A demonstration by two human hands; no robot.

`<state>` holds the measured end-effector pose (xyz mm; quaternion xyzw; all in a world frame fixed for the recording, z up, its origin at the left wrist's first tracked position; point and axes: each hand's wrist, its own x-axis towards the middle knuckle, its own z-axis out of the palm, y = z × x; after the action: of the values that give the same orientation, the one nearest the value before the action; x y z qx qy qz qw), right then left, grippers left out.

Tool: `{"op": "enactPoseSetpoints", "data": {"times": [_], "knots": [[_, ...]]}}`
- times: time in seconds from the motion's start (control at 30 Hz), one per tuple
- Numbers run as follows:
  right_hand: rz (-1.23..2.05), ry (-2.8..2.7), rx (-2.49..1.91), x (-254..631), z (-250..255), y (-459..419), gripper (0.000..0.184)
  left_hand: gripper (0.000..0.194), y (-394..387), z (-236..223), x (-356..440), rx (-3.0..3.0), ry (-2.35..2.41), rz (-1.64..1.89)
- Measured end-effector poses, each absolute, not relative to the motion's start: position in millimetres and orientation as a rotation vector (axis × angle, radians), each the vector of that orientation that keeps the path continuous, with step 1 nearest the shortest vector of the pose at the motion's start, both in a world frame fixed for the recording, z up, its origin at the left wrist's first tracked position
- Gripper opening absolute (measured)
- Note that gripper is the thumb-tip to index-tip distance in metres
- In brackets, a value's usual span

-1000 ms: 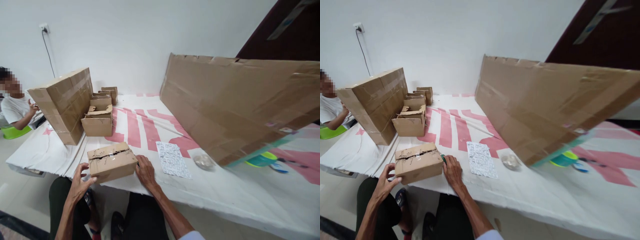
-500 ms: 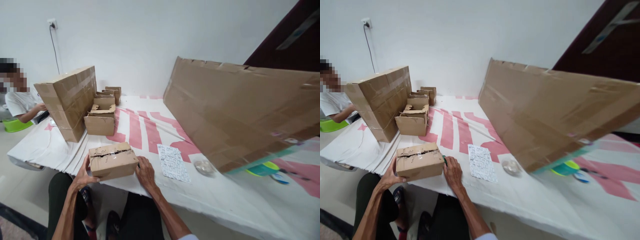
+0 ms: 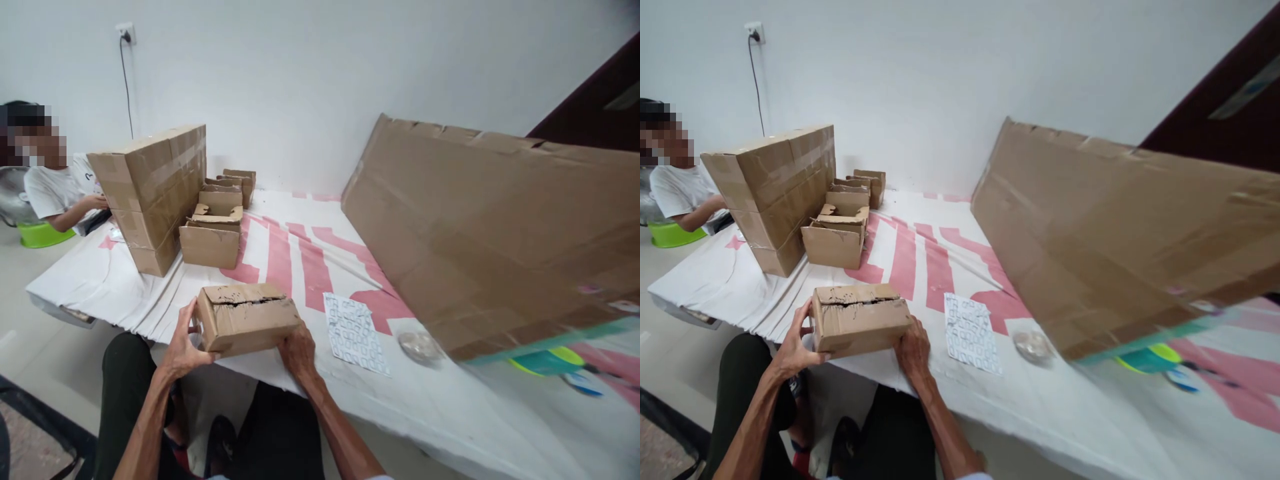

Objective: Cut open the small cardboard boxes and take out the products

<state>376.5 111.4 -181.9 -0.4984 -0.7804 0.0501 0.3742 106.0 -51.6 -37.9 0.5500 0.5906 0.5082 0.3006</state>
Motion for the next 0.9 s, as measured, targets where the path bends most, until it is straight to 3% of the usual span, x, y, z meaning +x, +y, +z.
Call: {"op": "enactPoseSetpoints", "data": {"times": [0.23, 0.47, 0.73, 0.9], "knots": [[0.137, -1.985, -1.242, 379, -185, 113, 0.040, 0.123, -57, -39, 114, 1.462, 1.655, 1.391], [0.104, -1.995, -1.113, 375, -171, 106, 0.022, 0.110, -65, -23, 120, 1.475, 1.809, 1.467], [-0.018, -1.919, -0.979, 371, -154, 101, 0.022, 0.105, -70, -20, 131, 1.574, 1.965, 1.498], [0.073, -1.789, -0.919, 369, -146, 89, 0.023, 0.105, -73, -16, 135, 1.713, 1.963, 1.443]]}}
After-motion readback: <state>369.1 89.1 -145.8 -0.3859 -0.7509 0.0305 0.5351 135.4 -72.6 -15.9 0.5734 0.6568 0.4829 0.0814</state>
